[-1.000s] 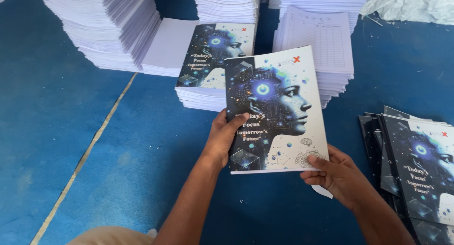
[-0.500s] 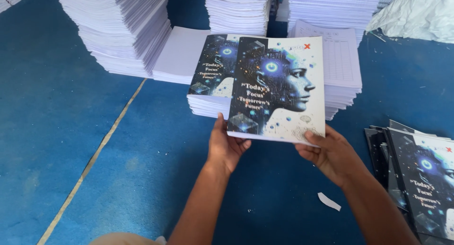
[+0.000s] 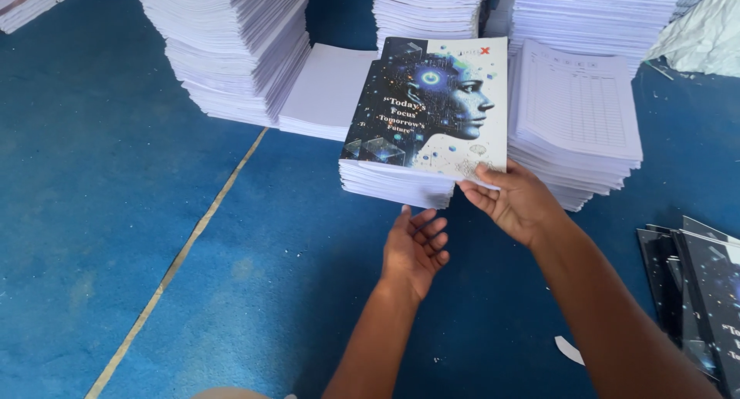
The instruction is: The person assembles books by inserting a printed index sheet into the center of a folded cover. They open the cover, place the index inside, close the book, and stack it with others.
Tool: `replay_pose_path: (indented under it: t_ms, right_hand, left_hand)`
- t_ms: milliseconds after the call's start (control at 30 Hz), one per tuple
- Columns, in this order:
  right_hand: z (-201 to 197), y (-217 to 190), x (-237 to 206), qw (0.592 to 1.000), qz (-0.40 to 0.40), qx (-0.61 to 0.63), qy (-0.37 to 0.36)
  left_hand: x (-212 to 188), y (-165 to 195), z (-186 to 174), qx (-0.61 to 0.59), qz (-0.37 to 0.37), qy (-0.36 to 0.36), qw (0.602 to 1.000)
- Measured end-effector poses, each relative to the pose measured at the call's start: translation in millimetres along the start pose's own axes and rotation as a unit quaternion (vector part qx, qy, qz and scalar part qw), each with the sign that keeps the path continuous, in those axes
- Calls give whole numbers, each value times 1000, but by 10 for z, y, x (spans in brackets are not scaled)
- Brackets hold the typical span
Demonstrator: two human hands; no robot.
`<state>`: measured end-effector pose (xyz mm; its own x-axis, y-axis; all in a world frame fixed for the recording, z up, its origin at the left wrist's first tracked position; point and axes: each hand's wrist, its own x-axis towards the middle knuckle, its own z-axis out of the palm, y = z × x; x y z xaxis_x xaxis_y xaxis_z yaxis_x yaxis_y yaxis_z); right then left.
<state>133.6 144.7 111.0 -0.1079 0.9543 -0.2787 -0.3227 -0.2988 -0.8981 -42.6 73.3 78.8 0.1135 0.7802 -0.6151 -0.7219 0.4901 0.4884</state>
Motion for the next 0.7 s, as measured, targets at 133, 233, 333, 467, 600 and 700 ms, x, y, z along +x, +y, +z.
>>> replay_pose_path:
  t_ms: [133,233,333,467,600,700]
  right_hand:
    - [67,-9,193,1000,4,-7,5]
    - [107,8,314,1000,9,-8,-1]
    - [134,52,412,999,19,-24,6]
    - [160,100,532,998,40,-45,13]
    - [178,170,614,997,51,-56,26]
    - [205,206,632,994,68,-73,36]
  left_hand:
    - [9,-18,-21,-6,-11,8,1000]
    - [18,-42,-31,-2,-14,17,1000]
    - [24,-61,-45,-8,-19,16,1000]
    - [29,-66,-41,-4,-23,16,1000]
    - [24,-77,-27,-4,-23,12,1000]
    - [24,-85,-15,-12,-9,21,1000]
